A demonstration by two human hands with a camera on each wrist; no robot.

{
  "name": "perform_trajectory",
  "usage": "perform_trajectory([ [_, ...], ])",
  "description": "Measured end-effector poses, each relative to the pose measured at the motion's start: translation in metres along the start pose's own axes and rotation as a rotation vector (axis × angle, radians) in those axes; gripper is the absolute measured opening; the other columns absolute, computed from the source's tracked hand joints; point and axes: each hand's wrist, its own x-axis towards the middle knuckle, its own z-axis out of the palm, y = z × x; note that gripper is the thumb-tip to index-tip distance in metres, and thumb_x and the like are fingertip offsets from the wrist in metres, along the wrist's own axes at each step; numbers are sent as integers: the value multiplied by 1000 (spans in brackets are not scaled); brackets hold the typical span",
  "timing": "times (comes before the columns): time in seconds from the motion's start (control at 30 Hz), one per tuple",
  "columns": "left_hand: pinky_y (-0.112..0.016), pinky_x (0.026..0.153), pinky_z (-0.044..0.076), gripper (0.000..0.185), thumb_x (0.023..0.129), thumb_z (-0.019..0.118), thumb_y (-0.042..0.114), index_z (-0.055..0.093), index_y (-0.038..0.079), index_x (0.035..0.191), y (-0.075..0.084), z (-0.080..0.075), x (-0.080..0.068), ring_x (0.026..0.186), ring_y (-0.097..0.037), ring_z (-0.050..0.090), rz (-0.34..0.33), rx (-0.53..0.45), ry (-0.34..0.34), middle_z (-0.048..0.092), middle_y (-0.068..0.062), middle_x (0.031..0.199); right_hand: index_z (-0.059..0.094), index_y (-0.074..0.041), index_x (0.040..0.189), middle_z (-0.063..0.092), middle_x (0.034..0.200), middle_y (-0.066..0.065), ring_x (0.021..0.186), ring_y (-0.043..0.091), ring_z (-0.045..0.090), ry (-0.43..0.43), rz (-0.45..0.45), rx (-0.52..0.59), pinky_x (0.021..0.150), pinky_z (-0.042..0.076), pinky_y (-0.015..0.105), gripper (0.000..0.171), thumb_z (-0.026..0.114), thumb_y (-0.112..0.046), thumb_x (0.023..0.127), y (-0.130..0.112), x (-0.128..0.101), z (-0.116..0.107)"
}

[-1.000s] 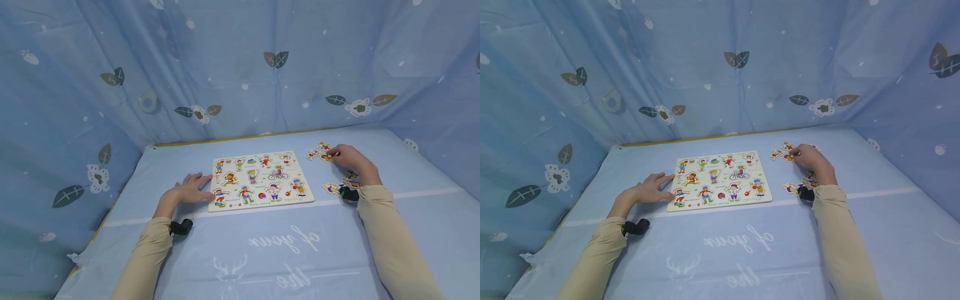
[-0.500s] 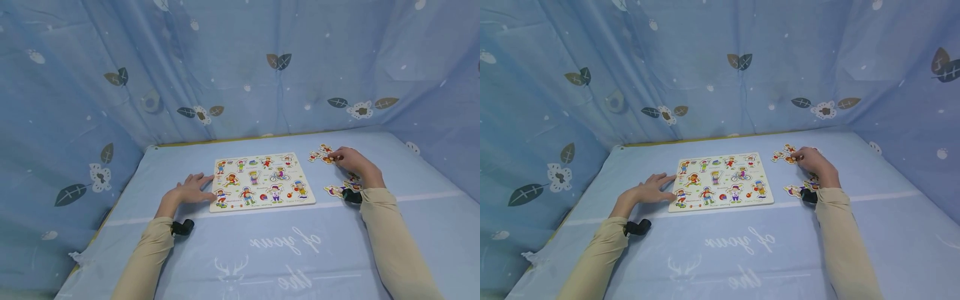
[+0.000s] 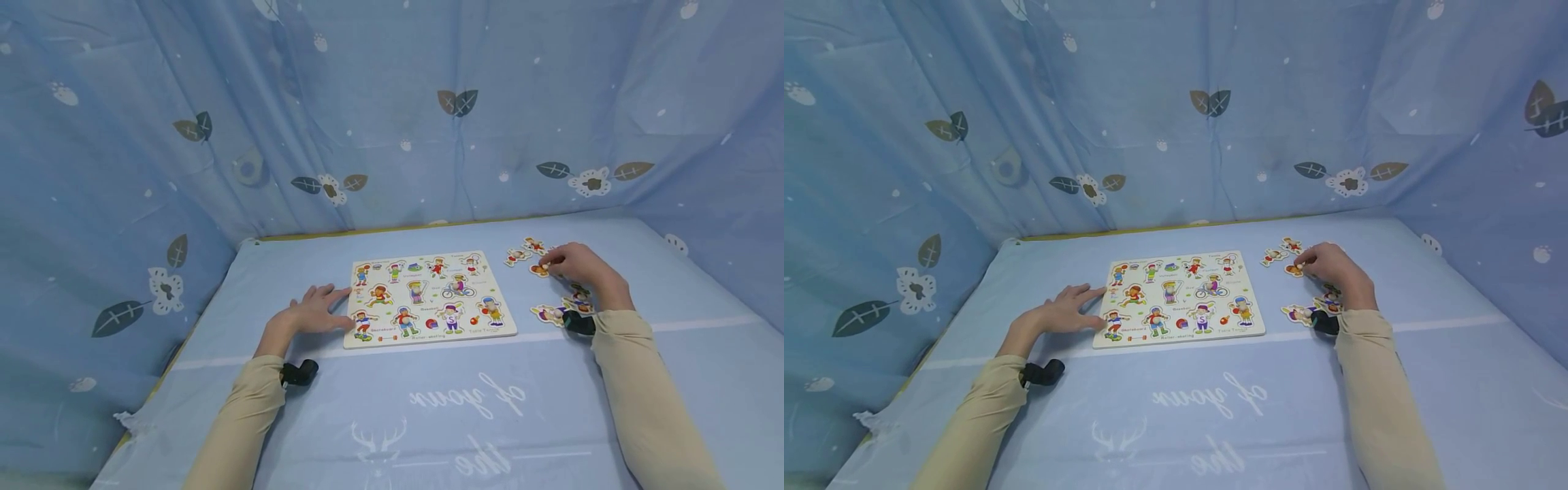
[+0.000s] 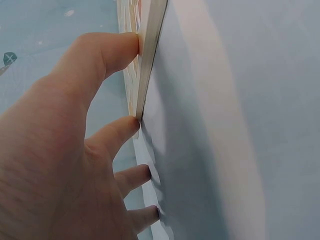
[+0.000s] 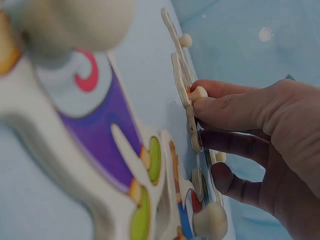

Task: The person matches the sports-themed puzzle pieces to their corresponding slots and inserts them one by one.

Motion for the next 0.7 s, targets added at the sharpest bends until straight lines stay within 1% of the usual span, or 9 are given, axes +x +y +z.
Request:
perform_trajectory([
  [0.23,-76,111,8,87,88,61,60,26,25,158,0,0,-1,149,-47,2,-16,6,-3,13,-18,164,65,6,122,58,127,31,116,44,53,-5,-14,7,100,41,61,30,56,-3,96,0,2,1],
  [0.43,-75,112,7,87,87,60,62,25,27,159,0,0,0,150,-46,2,-16,6,-5,13,-17,165,65,7,121,61,122,30,111,42,56,11,-38,-33,97,44,60,28,56,-4,97,3,3,1],
  [0.6,-75,112,7,87,88,61,61,25,26,159,0,1,0,150,-46,2,-14,6,-4,13,-17,165,65,8,120,62,119,29,104,38,58,15,-54,-41,92,46,57,28,55,-4,97,3,3,0],
  [0.7,-75,112,7,87,88,61,61,25,26,158,-1,1,1,150,-46,3,-16,8,-4,13,-17,165,65,8,121,61,121,30,106,39,57,16,-52,-45,94,45,59,29,54,-6,98,1,1,-1],
])
